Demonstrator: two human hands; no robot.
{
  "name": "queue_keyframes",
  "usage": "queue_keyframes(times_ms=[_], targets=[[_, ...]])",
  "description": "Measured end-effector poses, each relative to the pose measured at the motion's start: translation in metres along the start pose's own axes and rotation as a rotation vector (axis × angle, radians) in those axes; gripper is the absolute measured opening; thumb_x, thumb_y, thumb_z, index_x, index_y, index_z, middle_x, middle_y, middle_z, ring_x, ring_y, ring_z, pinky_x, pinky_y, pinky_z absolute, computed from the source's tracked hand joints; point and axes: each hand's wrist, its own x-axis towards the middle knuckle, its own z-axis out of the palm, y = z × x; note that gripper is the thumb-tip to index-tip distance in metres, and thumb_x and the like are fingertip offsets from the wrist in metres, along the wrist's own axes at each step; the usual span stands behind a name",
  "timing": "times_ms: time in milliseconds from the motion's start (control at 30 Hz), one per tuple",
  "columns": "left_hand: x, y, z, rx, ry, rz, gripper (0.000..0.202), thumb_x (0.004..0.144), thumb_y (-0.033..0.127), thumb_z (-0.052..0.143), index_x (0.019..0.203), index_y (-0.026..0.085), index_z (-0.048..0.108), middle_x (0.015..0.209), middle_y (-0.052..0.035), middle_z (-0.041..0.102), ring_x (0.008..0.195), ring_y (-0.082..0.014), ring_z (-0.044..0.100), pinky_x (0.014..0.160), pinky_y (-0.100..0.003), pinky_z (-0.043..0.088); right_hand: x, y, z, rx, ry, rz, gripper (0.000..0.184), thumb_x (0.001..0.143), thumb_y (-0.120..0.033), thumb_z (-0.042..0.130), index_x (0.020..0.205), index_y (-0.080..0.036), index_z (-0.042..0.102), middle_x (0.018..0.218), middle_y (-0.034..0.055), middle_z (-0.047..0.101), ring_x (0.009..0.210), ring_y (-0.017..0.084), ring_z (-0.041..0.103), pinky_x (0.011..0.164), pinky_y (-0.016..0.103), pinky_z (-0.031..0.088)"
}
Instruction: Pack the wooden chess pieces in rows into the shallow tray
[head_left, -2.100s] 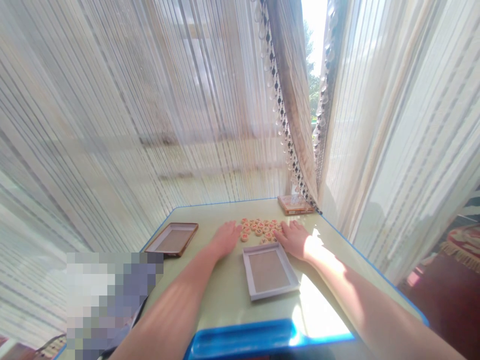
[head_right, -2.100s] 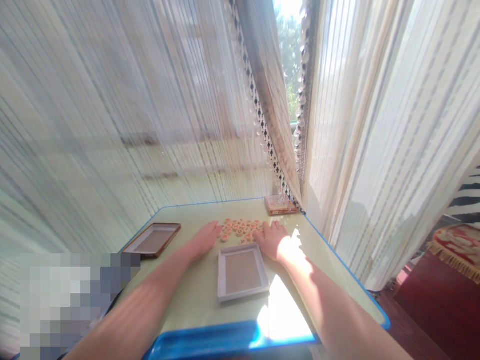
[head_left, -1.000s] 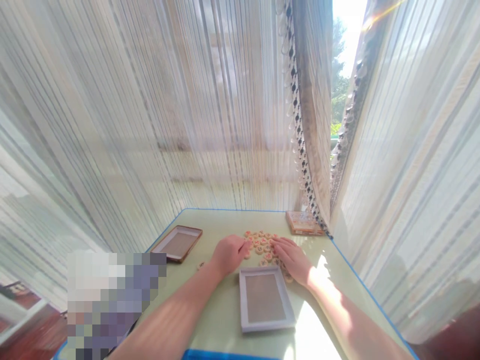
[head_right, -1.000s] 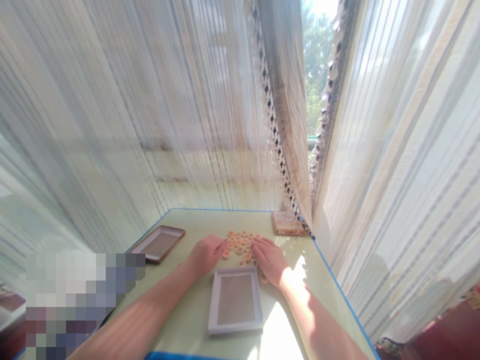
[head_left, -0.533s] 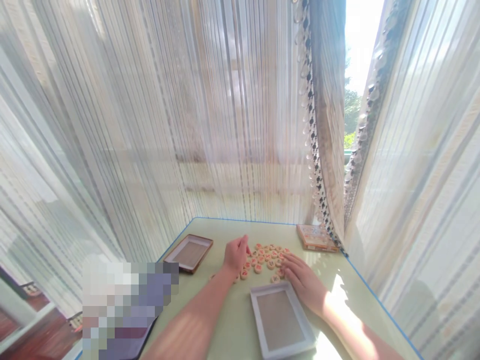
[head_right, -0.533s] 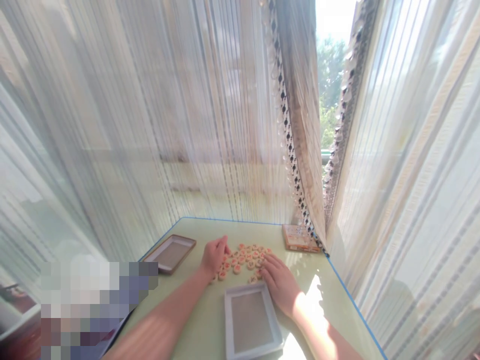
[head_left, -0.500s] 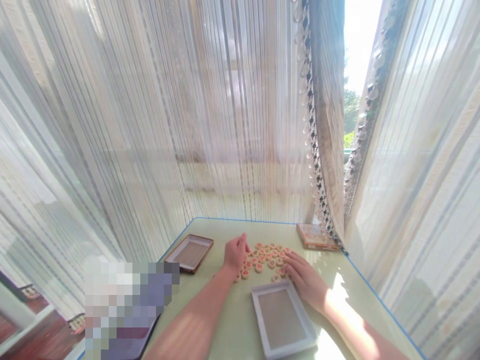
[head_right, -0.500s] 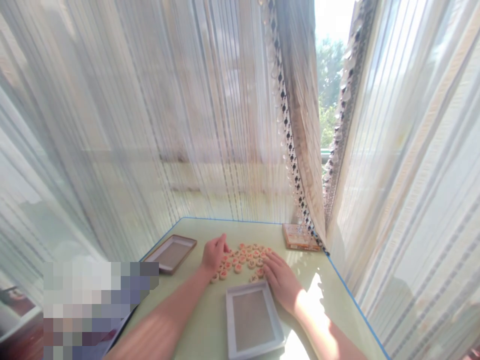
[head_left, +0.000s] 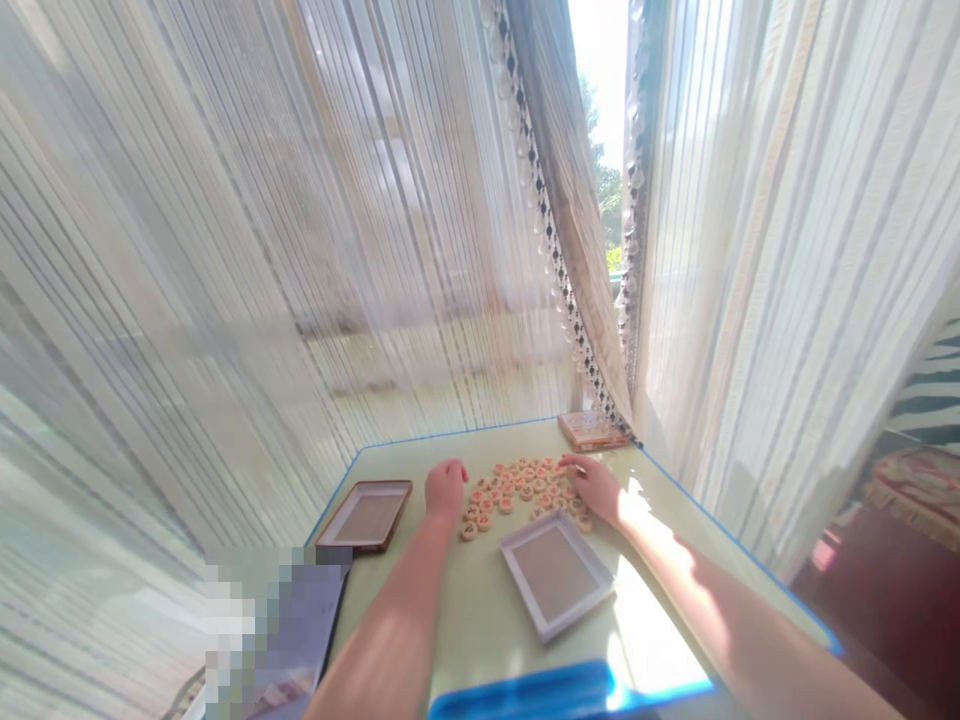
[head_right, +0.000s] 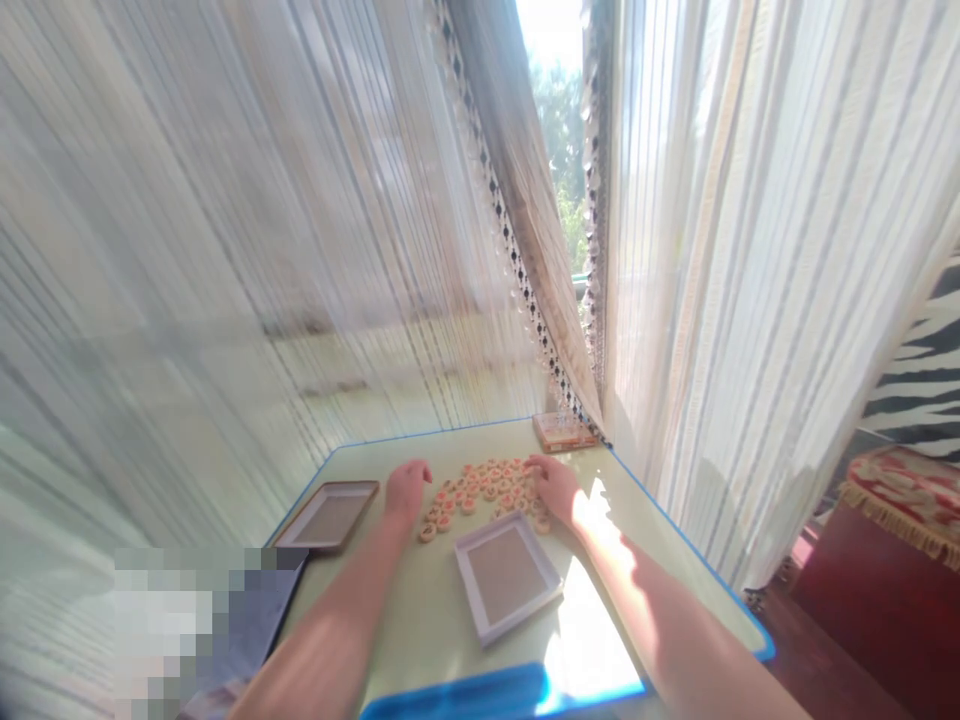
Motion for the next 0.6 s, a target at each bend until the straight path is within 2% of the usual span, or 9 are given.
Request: queue_keyframes(times_ms=[67,133,267,467,533,600], targets=[[-0.001,-0.001,0.003,0.093,-0.140,0.046,0.028,0.074,0.024,0.039,0.055,0.018,0.059,0.055,-0.0014,0.058,0.062,-0.0150,0.055,0.058,-0.025,0.038,0.001,-0.001,-0.001,0.004,0.004,0.010,0.032,0.071,-0.011,0.042,0.090,-0.019,0.067,0.114,0.0065,0.062,0.102,0.018,0.059,0.090,0.034,0.044],[-0.004,-0.002,0.008,0.140,-0.231,0.105,0.027,0.076,0.024,0.040,0.069,0.017,0.065,0.066,-0.0033,0.064,0.068,-0.0157,0.058,0.063,-0.025,0.040,0.003,0.000,-0.003,0.005,-0.008,0.016,0.034,0.069,-0.008,0.041,0.089,-0.018,0.067,0.113,0.0066,0.062,0.101,0.018,0.059,0.090,0.034,0.044],[-0.013,0.000,0.017,0.117,-0.277,0.140,0.030,0.078,0.023,0.045,0.100,0.017,0.064,0.095,-0.0063,0.067,0.078,-0.0147,0.060,0.070,-0.024,0.043,0.004,0.003,-0.006,0.018,-0.063,0.025,0.033,0.067,-0.009,0.043,0.088,-0.019,0.066,0.105,0.0054,0.066,0.089,0.017,0.064,0.081,0.032,0.048],[-0.023,0.006,0.012,0.014,-0.374,-0.077,0.031,0.076,0.019,0.048,0.104,0.017,0.061,0.101,-0.0069,0.065,0.065,-0.0111,0.059,0.054,-0.020,0.042,0.000,-0.003,-0.010,0.028,-0.109,-0.002,0.023,0.070,-0.025,0.052,0.087,-0.018,0.066,0.080,0.0040,0.069,0.076,0.018,0.064,0.069,0.029,0.049],[-0.024,0.004,0.010,-0.049,-0.359,-0.070,0.030,0.076,0.018,0.048,0.102,0.018,0.062,0.101,-0.0055,0.065,0.068,-0.0107,0.059,0.056,-0.020,0.043,-0.002,-0.007,-0.012,-0.010,-0.098,-0.014,0.023,0.071,-0.029,0.052,0.086,-0.019,0.066,0.076,0.0030,0.069,0.072,0.018,0.063,0.067,0.029,0.048],[-0.026,0.002,0.009,-0.075,-0.289,-0.019,0.027,0.077,0.019,0.046,0.099,0.017,0.063,0.096,-0.0046,0.066,0.075,-0.0115,0.059,0.062,-0.020,0.045,-0.003,-0.009,-0.014,-0.047,-0.098,-0.015,0.023,0.073,-0.032,0.051,0.085,-0.019,0.066,0.075,0.0030,0.069,0.071,0.018,0.063,0.066,0.030,0.047]])
